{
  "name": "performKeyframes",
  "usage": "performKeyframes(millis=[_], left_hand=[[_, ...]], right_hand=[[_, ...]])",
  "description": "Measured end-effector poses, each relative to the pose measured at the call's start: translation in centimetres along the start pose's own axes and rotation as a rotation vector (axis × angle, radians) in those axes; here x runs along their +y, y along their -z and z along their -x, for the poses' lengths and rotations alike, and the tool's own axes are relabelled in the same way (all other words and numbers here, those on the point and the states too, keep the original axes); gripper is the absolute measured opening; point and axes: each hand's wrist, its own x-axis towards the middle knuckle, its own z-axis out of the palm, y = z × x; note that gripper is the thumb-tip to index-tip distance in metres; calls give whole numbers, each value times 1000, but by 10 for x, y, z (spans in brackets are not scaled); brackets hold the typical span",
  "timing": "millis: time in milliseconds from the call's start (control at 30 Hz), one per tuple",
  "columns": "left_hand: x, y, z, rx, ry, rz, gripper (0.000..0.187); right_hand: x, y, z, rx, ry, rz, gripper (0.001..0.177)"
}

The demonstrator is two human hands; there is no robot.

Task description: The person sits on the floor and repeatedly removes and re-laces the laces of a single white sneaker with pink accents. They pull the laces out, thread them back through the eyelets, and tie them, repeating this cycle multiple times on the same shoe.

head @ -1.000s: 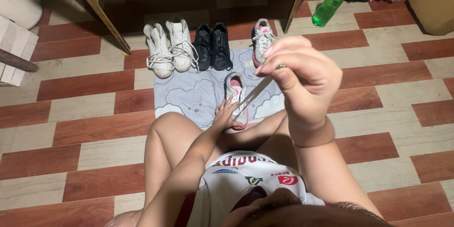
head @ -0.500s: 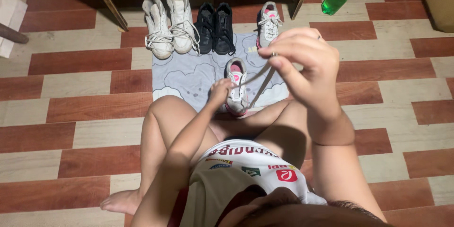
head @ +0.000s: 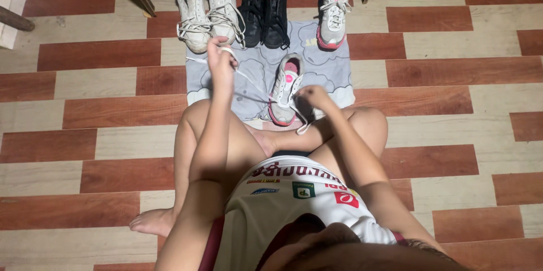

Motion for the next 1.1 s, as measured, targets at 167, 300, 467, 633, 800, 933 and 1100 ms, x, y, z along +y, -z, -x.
performKeyframes(millis=[167,300,467,633,800,933,1100], left_hand=[[-90,-10,35,21,513,-593,51],[-160,-21,90,-312,53,-1145,33],[-177,-30,96,-457,188,-1375,49],[-177,-26,93,-514,222,-1355,46],[-202,-9,87,-575,146,-1205,35],[-213,-1,82,-621,144,-1108,24],[-208,2,77,-687,161,-1038,22]], right_hand=[[15,-85,-10,-10,-234,-331,22],[6,-93,6,273,-212,-88,16],[-15,-85,25,432,30,266,10],[-33,-79,31,402,141,652,9],[-37,-80,23,435,224,653,6],[-35,-80,11,387,253,543,6],[-28,-76,6,301,276,443,6]])
